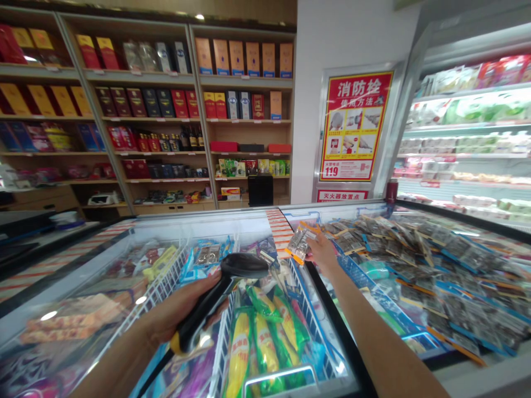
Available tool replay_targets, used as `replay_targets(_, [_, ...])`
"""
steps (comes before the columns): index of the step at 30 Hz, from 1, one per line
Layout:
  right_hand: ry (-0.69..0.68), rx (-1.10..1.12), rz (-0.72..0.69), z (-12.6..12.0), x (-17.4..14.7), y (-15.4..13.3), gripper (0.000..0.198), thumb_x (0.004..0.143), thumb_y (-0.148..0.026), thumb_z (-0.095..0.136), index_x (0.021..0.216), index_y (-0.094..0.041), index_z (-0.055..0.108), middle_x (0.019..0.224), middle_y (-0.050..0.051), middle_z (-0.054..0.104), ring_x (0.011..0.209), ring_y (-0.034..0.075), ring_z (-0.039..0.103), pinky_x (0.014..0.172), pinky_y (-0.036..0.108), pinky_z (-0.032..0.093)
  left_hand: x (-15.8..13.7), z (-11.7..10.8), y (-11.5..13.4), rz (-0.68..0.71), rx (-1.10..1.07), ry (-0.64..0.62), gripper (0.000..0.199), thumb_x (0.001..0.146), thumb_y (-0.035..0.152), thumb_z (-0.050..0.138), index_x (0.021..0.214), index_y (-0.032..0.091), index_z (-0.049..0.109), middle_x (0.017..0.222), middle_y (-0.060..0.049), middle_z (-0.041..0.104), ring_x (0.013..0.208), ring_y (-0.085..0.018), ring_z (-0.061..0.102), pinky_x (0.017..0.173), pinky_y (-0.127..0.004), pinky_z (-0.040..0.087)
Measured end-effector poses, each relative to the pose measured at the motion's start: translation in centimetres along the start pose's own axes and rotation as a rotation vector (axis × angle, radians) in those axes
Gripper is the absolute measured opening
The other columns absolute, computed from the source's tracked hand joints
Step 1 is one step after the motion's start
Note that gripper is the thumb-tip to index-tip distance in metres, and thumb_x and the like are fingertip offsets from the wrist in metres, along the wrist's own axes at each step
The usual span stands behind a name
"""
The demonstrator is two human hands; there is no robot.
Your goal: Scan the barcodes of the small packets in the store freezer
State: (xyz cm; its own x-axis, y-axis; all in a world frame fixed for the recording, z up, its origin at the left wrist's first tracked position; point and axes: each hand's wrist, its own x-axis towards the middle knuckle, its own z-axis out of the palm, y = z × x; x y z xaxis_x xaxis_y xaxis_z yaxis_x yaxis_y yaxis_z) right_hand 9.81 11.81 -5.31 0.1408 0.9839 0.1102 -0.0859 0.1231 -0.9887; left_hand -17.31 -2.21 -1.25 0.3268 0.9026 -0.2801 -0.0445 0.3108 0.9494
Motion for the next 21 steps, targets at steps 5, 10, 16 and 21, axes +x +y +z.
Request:
replay_targets(5, [0.024, 0.005, 0.035, 0.6, -0.9, -0.8, 0.042, 0.064, -0.029, 0.059, 0.105, -0.023, 0.054, 0.068, -0.001, 0.066, 0.055, 0.016, 0.062, 0.05, 0.03, 0.052, 0.1, 0.2, -0.1, -0.015, 0.017, -0.001, 0.046, 0.069, 0.06, 0.05, 0.064, 0.014, 0.051, 0.05, -0.001, 0.053, 0.041, -0.007, 0.043, 0.042, -0.018, 0.031])
replay_targets(10, [-0.014, 0.038, 0.043, 0.6, -1.1, -1.0, 0.038, 0.067, -0.028, 0.057, 0.104, -0.025, 0.052, 0.068, -0.002, 0.066, 0.06, 0.018, 0.064, 0.051, 0.031, 0.053, 0.2, 0.5, -0.1, -0.033, 0.031, 0.007, 0.047, 0.065, 0.061, 0.053, 0.06, 0.014, 0.051, 0.048, -0.001, 0.051, 0.04, -0.007, 0.043, 0.041, -0.018, 0.03])
replay_targets(16, [-0.029, 0.032, 0.046, 0.3, -0.5, -0.3, 0.042, 0.067, -0.029, 0.058, 0.108, -0.025, 0.051, 0.073, -0.001, 0.068, 0.064, 0.02, 0.066, 0.054, 0.035, 0.053, 0.2, 0.5, -0.3, -0.032, 0.007, 0.049, 0.048, 0.066, 0.061, 0.053, 0.06, 0.014, 0.051, 0.048, -0.001, 0.053, 0.039, -0.007, 0.043, 0.04, -0.018, 0.032])
replay_targets(21, [-0.034, 0.036, 0.057, 0.5, -0.6, -0.3, 0.043, 0.067, -0.027, 0.057, 0.11, -0.025, 0.05, 0.07, -0.002, 0.066, 0.062, 0.019, 0.065, 0.055, 0.035, 0.054, 0.3, 0.8, -0.3, -0.033, -0.038, 0.056, 0.044, 0.064, 0.058, 0.057, 0.062, 0.013, 0.052, 0.05, -0.002, 0.055, 0.039, -0.008, 0.046, 0.04, -0.018, 0.034])
